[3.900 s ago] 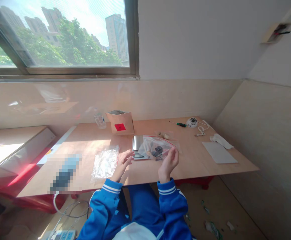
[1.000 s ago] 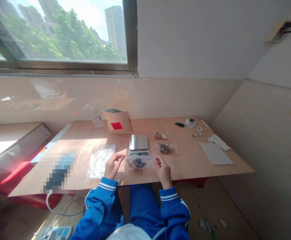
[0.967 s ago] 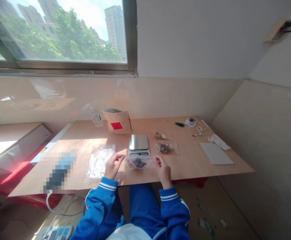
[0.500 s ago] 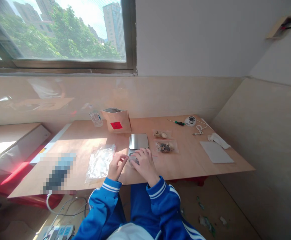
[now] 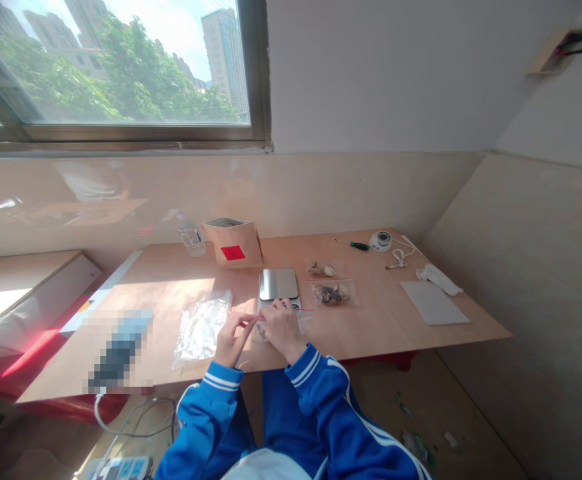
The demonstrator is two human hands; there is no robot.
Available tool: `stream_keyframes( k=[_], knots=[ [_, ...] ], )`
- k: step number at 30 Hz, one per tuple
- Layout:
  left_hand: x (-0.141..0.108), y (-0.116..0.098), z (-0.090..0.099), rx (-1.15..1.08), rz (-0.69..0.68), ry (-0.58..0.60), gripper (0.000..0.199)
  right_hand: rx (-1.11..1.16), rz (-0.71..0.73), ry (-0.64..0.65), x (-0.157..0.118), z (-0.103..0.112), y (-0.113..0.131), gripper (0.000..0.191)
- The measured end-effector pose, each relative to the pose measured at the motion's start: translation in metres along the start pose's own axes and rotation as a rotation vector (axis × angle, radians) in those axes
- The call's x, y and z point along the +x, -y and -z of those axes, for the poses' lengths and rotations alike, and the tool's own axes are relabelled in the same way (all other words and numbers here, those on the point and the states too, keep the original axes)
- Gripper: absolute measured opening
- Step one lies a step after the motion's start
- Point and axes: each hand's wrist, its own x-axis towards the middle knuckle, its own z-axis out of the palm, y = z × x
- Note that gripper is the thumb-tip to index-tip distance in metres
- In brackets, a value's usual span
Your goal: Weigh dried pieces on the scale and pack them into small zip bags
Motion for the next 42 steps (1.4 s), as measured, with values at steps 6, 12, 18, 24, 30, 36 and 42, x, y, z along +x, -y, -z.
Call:
stream_keyframes(
  k=[6,12,18,24,30,36,42],
  knots=[
    [-0.001,0.008,0.007,0.031,-0.005,-0.040,0.014,0.030,0.029,0.017,-0.002,-0.001,-0.011,0.019],
    [0.003,0.008,0.011,0.043,0.016,0.020,0.017,0.052,-0.040,-0.010,-0.005,-0.004,-0.016,0.021],
    [0.000,0.001,-0.001,0.026,0.049,0.058,0.018,0.061,0.078,-0.017,-0.008,-0.009,-0.013,0.022],
    [-0.001,0.005,-0.001,0.093,0.048,0.008,0.017,0.125,0.017,-0.082,-0.011,-0.006,-0.025,0.019],
    [0.002,0.003,0.002,0.066,0.093,0.061,0.020,0.140,0.047,-0.054,-0.014,-0.007,-0.032,0.027],
    [-0.001,-0.005,-0.006,-0.054,0.174,0.114,0.023,0.115,0.101,-0.069,-0.017,-0.008,-0.022,0.021],
    [-0.001,-0.008,-0.008,-0.037,0.188,0.110,0.025,0.099,0.112,-0.124,-0.019,-0.007,-0.022,0.021]
  ],
)
